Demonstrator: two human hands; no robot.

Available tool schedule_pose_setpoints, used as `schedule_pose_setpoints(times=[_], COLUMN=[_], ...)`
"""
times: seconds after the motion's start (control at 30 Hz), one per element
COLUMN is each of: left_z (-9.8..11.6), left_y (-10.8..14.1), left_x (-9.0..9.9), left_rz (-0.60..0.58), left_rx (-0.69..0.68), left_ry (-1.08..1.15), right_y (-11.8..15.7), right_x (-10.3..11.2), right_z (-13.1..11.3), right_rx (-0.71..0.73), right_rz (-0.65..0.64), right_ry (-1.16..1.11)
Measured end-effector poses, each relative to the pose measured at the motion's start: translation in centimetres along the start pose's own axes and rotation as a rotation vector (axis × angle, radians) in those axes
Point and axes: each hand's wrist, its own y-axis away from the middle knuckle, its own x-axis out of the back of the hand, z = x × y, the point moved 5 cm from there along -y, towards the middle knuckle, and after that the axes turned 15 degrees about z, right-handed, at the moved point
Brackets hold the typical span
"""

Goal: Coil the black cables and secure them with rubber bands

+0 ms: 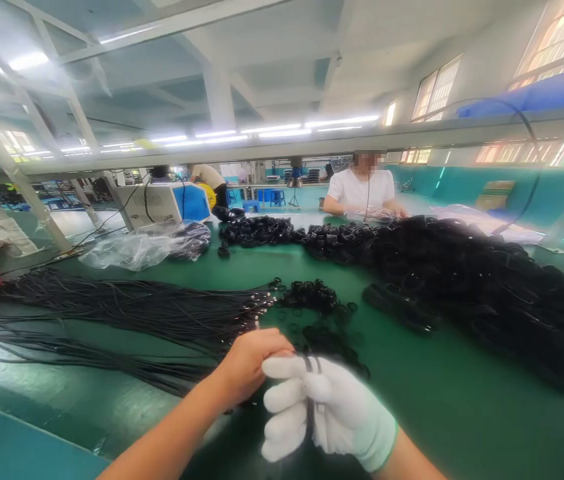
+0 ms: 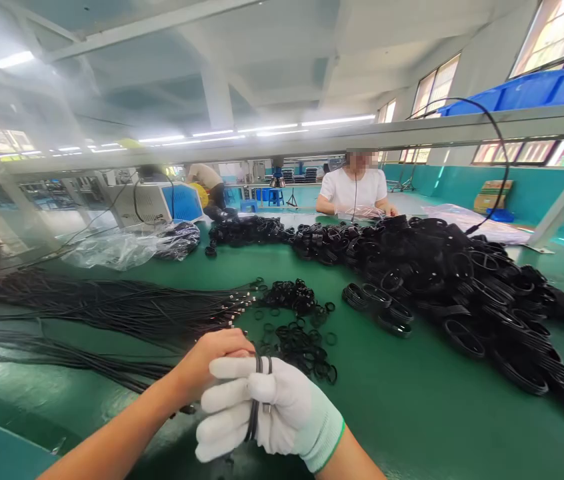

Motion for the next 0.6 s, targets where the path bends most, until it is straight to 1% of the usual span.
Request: schedule_pose_setpoints(times=[0.07, 0.1, 0.13, 0.2, 0.3, 0.37, 0.43, 0.47, 0.5, 0.53, 0.6], left_z=[-1.4, -1.7, -1.6, -0.4, 2.8, 4.5, 5.1, 5.0, 4.8, 4.4, 3.3], left_y=[1.4, 2.3, 3.1, 4.6, 6.2, 6.6, 6.3, 5.9, 5.4, 4.8, 3.3], left_x=[-0.2, -0.3, -0.4, -0.9, -1.8, -2.1, -1.9, -1.4, -0.9, -0.3, 1.0], left_rz=[0.059, 0.061, 0.045, 0.003, -0.011, 0.001, 0.014, 0.018, 0.013, 0.002, -0.031], left_rx=[0.083, 0.129, 0.161, 0.165, 0.062, -0.014, -0.077, -0.101, -0.122, -0.136, -0.113], left_ry=[-0.253, -0.368, -0.456, -0.553, -0.546, -0.528, -0.518, -0.507, -0.477, -0.425, -0.255], right_y=[0.0, 0.0, 0.0, 0.0, -0.1, -0.3, -0.3, -0.4, -0.4, -0.5, -0.5], right_x=[-0.2, -0.3, -0.3, -0.2, 0.3, 1.0, 1.8, 2.2, 2.3, 2.3, 1.9], right_z=[-1.1, -1.6, -2.1, -2.9, -3.4, -3.1, -2.4, -1.9, -1.3, -0.7, 0.6], right_rx=[0.081, 0.117, 0.151, 0.205, 0.245, 0.254, 0.244, 0.222, 0.186, 0.139, 0.029], right_rz=[0.029, 0.05, 0.077, 0.13, 0.211, 0.297, 0.389, 0.404, 0.384, 0.334, 0.191], right_ry=[-0.061, -0.078, -0.084, -0.076, -0.036, 0.02, 0.095, 0.134, 0.171, 0.203, 0.24])
